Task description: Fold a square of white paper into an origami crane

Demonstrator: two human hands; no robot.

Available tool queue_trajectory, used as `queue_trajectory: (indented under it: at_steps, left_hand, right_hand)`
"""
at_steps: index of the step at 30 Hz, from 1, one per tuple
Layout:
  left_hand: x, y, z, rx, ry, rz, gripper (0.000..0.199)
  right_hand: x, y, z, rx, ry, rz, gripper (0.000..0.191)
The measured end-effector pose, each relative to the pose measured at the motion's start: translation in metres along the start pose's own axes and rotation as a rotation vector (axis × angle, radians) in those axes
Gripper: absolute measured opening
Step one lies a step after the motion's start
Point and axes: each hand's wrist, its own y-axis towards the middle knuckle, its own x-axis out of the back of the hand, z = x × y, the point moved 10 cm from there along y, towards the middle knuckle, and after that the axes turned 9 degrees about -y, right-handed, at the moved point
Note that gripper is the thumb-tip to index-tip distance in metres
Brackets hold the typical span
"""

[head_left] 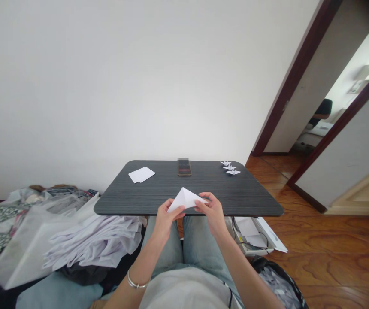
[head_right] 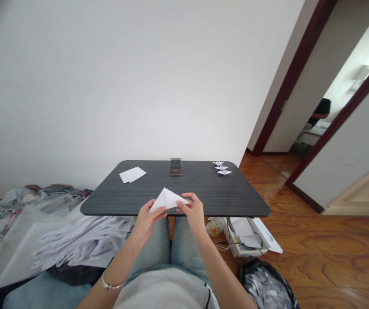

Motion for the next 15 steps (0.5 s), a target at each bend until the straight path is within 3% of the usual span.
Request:
queue_trajectory:
  at_steps: [5,8,12,15]
  left_hand:
    - [-0.003,0.005,0.002,0.089,0.055,0.099,0.039]
    - [-0.006,0.006,0.0,0.103,0.056,0.125,0.037]
    - [-0.008,0.005,-0.003,0.036,0.061,0.106,0.033]
    - [-0.007,0.005,-0.006,-0.033,0.056,0.068,0.033]
  right_hand:
    - [0.001,0.008,0.002,0.034,-0.128,0.104,0.038]
    - [-0.005,0.009,0.0,0.029,-0.149,0.166,0.04]
    - [-0.007,0.007,-0.004,-0.002,-0.095,0.123,0.042]
    - [-0.015,0.004,-0.012,-0.039,-0.104,0.168,0.036]
